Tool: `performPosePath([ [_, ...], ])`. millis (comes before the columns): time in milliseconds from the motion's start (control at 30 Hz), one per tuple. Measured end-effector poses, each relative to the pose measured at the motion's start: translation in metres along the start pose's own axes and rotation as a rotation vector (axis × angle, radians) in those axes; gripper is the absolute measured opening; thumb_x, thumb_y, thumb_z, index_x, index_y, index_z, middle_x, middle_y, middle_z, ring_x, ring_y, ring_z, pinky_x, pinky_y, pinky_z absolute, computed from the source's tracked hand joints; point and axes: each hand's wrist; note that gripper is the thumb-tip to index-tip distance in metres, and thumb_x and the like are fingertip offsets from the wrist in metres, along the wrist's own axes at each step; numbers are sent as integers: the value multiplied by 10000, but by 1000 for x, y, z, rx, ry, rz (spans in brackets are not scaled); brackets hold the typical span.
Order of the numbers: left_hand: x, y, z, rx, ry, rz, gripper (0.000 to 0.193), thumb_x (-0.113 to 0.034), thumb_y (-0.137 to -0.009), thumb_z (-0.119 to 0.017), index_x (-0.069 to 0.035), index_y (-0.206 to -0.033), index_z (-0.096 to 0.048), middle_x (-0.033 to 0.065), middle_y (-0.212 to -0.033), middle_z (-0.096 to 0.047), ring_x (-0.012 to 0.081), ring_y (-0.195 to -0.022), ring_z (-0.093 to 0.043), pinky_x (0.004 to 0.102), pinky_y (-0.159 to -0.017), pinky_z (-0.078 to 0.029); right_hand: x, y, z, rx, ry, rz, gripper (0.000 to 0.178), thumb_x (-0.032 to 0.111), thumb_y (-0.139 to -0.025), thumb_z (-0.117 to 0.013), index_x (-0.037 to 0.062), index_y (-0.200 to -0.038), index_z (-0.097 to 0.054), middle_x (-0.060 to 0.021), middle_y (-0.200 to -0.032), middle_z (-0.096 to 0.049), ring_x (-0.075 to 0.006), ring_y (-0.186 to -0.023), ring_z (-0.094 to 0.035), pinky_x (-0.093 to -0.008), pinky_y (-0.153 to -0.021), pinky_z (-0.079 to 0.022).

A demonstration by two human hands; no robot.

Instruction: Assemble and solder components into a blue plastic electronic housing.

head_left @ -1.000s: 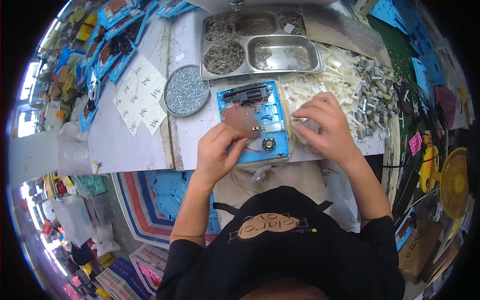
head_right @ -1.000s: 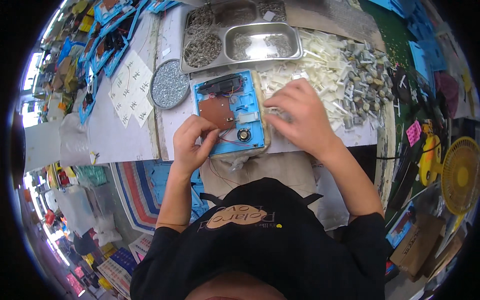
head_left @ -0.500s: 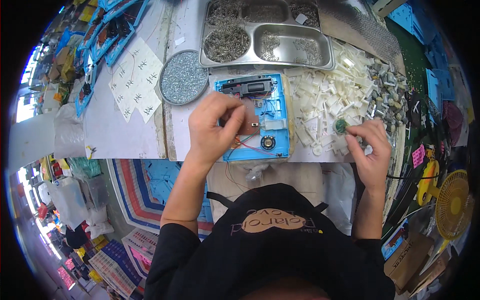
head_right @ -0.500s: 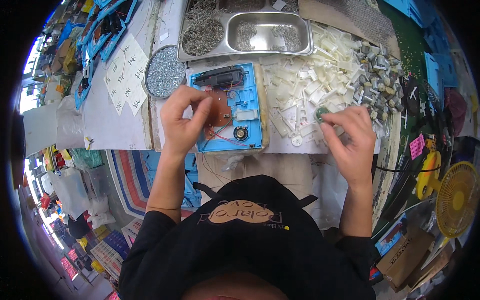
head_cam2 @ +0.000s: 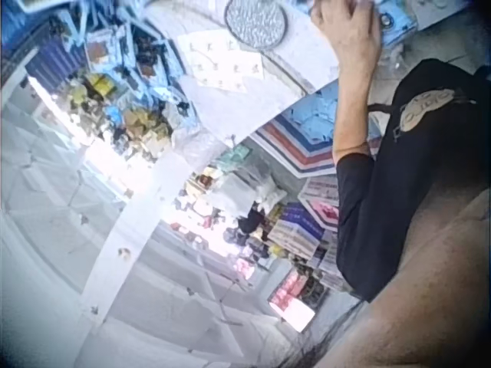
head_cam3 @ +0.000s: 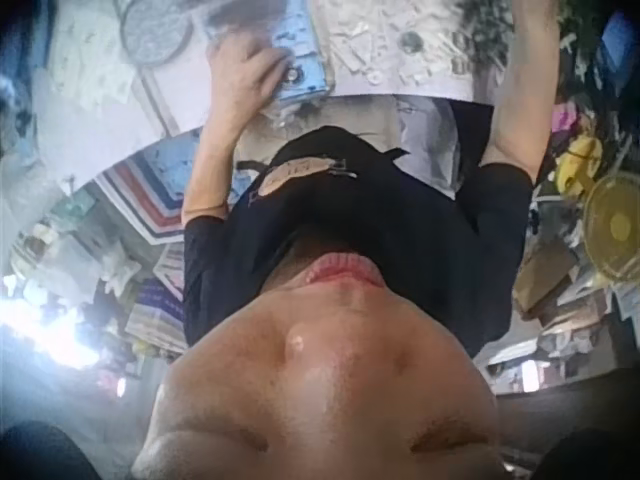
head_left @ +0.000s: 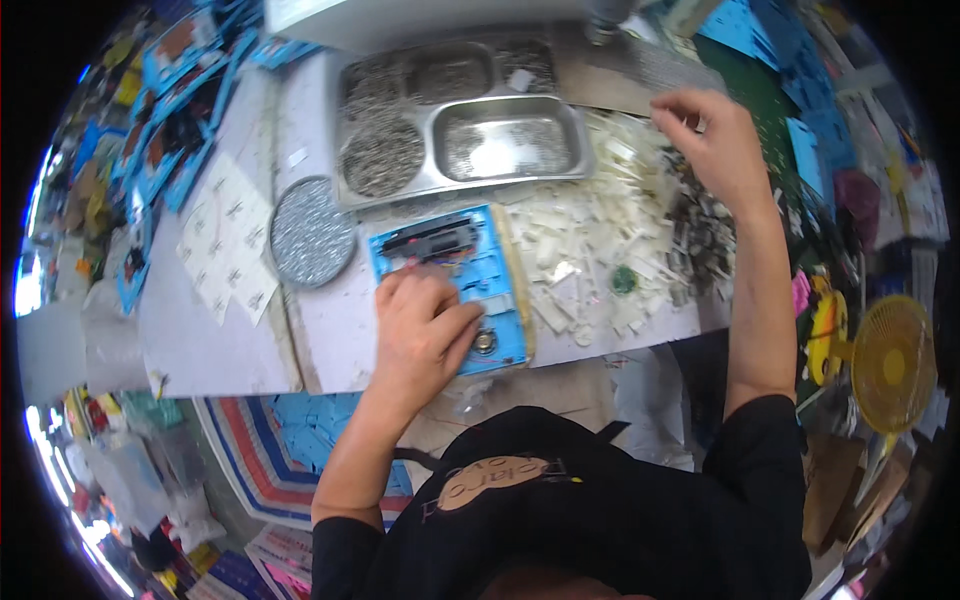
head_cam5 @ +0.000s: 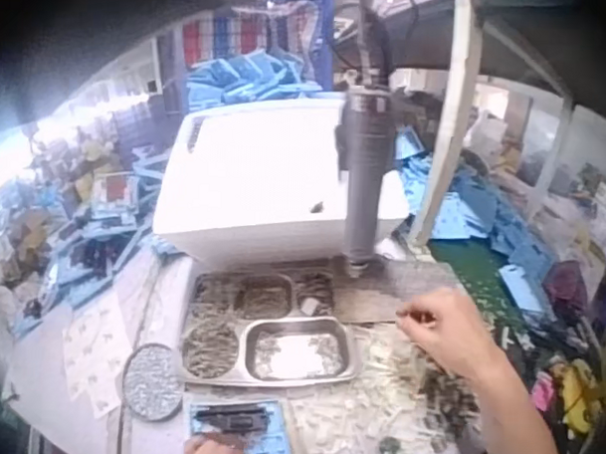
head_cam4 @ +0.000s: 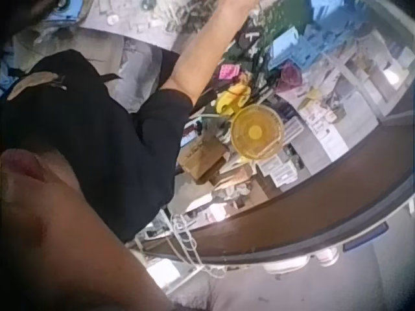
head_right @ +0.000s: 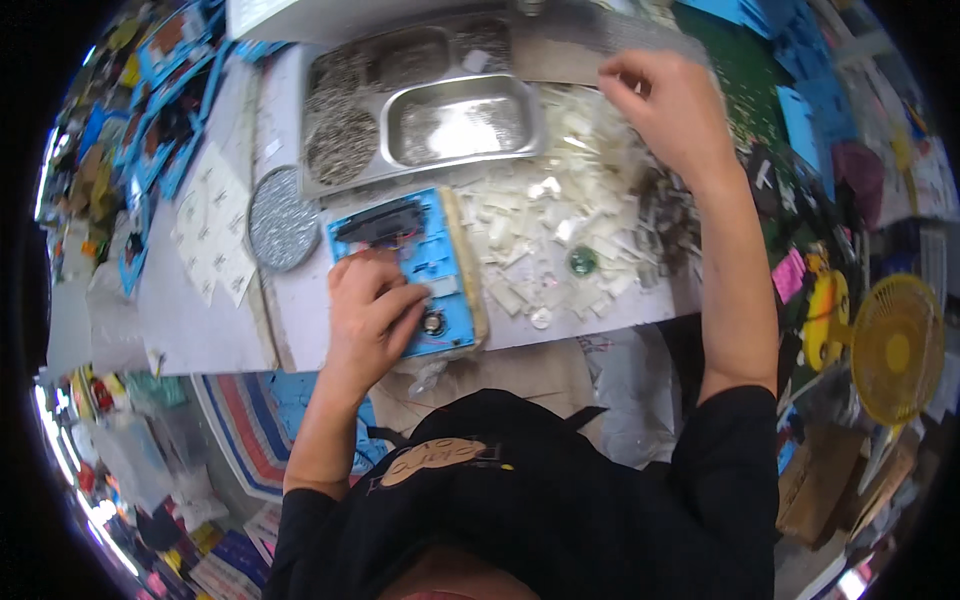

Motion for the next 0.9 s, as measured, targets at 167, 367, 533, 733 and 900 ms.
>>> performPosePath([
  [167,-3,22,23,-20,208,42,199,-42,-744,-778,-71,-938,-747,72,-946,-635,240,-877,-603,392,-823,-440,-33,51,44,-135,33,-192,192,149,-872,-700,40,-1013,-771,-113,-895,-734,-225,-809,-677,-325,-754,-524],
  [367,0,65,33,-143,315,356,117,61,-874,-655,20,-971,-704,105,-955,-604,201,-872,-577,306,-769,-455,-9,119,34,127,150,-142,169,59,-775,-691,48,-936,-743,-89,-989,-690,-308,-1006,-588,-386,-908,-493],
  [533,-22,38,35,-114,323,123,189,55,-775,-717,-11,-952,-723,107,-908,-614,226,-816,-591,314,-705,-462,-23,132,20,91,303,-73,229,91,-775,-751,63,-1002,-733,-97,-1043,-641,-314,-1018,-555,-404,-922,-478],
  [733,-63,-33,34,26,380,-144,235,4,-752,-792,-28,-978,-736,110,-886,-653,238,-750,-645,333,-630,-502,-28,133,22,47,222,-9,203,97,-852,-722,60,-1051,-714,-103,-1062,-644,-321,-1045,-566,-409,-928,-477],
  [900,-86,-110,-9,481,878,349,335,-135,-1000,-673,-8,-1296,-580,24,-947,-671,68,-783,-616,230,-647,-505,19,133,27,19,-72,177,263,73,-856,-721,60,-1116,-683,-127,-1082,-682,-334,-986,-634,-416,-864,-515],
])
Point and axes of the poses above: each hand's wrist, its own y-axis away from the middle knuckle, its own z-axis out of the back of the hand, x = y × z
